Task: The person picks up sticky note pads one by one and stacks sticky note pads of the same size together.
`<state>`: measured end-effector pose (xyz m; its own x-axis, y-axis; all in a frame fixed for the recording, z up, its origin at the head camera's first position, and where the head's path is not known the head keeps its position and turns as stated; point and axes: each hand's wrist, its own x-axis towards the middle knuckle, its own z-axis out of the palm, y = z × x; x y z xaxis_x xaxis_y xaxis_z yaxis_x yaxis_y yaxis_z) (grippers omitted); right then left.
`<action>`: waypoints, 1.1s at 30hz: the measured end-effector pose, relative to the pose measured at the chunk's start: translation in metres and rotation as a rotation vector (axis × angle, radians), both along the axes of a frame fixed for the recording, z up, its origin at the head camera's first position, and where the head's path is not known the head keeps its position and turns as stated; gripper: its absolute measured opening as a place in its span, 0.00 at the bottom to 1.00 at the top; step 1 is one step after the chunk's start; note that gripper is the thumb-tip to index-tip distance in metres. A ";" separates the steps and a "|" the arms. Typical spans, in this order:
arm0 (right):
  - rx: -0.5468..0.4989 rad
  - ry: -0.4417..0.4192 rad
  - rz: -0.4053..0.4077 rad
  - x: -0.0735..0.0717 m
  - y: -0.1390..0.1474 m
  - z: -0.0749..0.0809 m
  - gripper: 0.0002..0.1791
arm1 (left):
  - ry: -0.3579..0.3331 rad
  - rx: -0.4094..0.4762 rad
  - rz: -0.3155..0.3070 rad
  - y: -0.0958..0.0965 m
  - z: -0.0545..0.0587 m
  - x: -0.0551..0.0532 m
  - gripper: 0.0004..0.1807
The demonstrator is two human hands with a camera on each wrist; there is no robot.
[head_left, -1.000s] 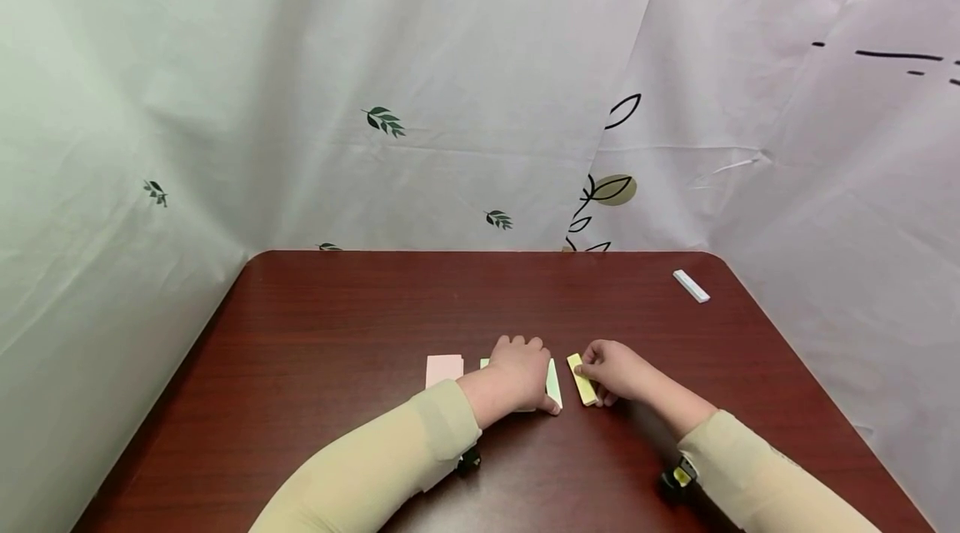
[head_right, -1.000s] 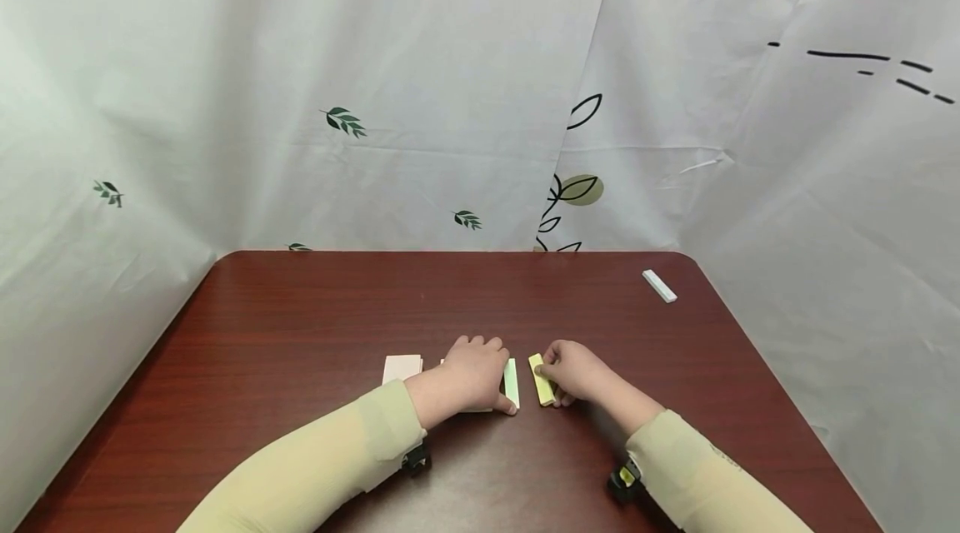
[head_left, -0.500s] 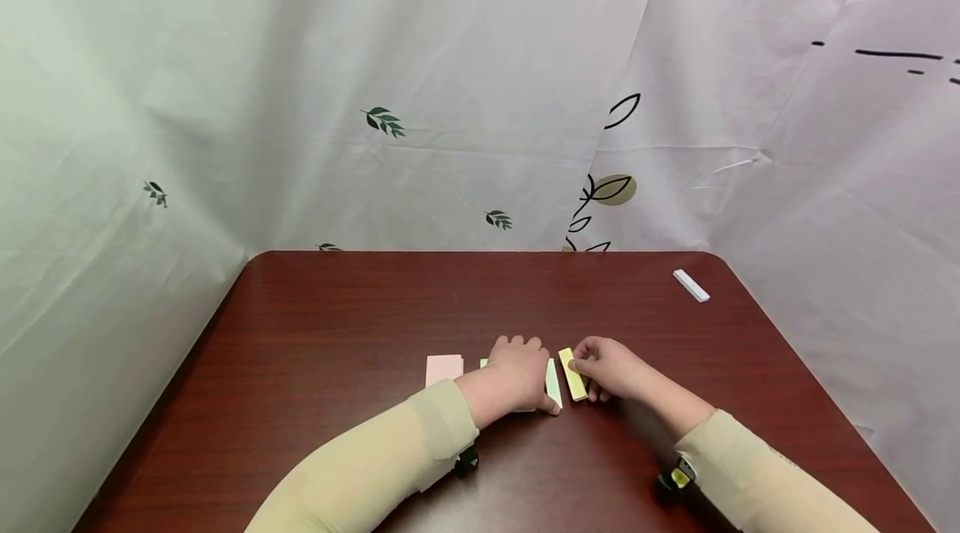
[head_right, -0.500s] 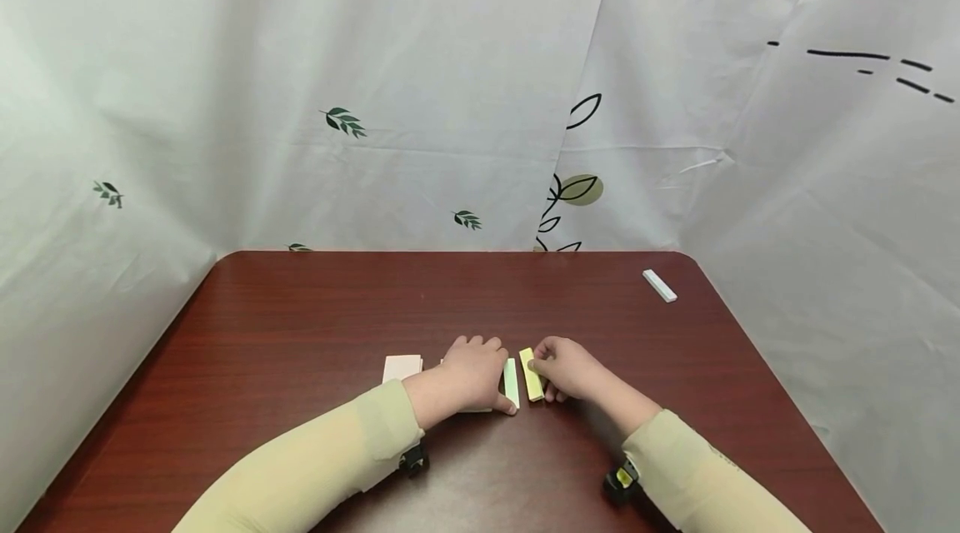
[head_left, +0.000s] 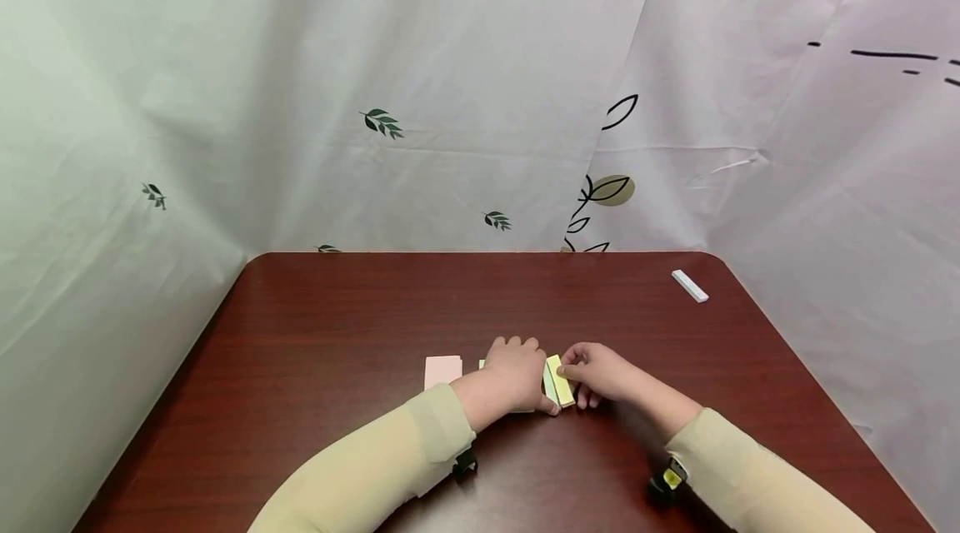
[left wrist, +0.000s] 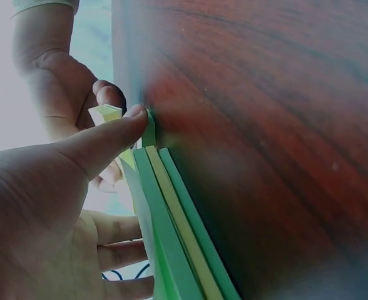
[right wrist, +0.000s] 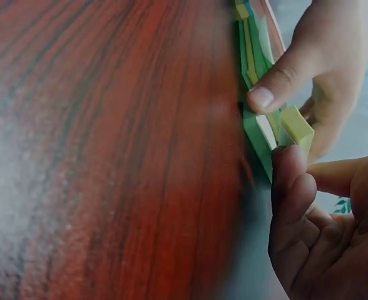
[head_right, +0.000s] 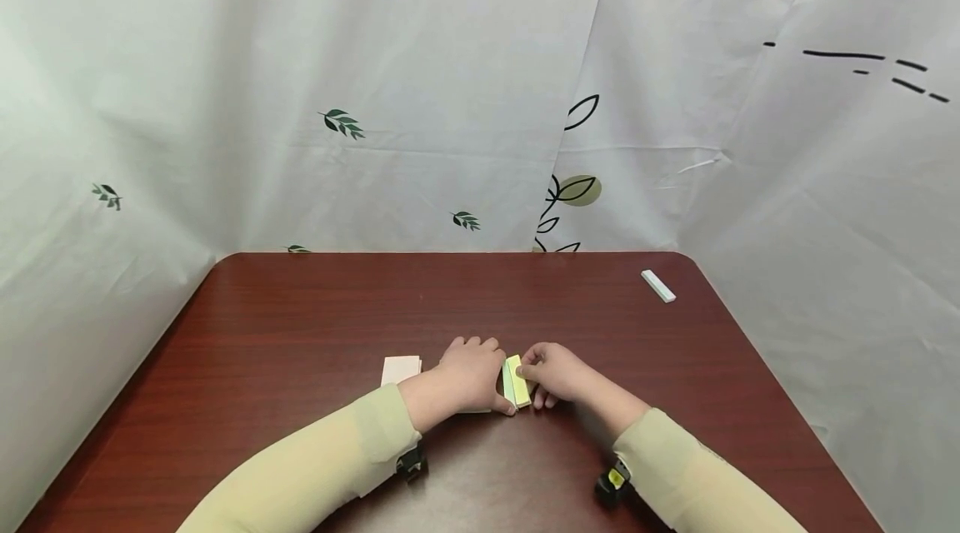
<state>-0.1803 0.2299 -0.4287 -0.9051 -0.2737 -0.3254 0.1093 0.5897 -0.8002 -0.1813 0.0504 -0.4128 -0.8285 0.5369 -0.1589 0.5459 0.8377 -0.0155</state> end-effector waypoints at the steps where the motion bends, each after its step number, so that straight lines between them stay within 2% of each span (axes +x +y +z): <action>1: 0.003 -0.002 -0.001 0.000 -0.001 -0.001 0.11 | -0.001 0.003 -0.002 0.000 0.000 0.000 0.41; 9: 0.053 -0.011 -0.038 0.001 -0.003 -0.005 0.09 | -0.017 -0.013 -0.032 -0.002 0.002 -0.001 0.40; 16: 0.066 -0.008 -0.066 0.000 -0.005 -0.005 0.08 | -0.021 -0.029 -0.026 -0.002 0.002 -0.004 0.39; 26: 0.120 0.079 -0.008 0.000 -0.009 -0.006 0.08 | -0.003 -0.027 -0.043 -0.002 0.003 -0.003 0.37; 33: 0.135 0.076 -0.018 0.000 -0.012 -0.006 0.08 | 0.001 -0.026 -0.035 -0.002 0.002 -0.003 0.39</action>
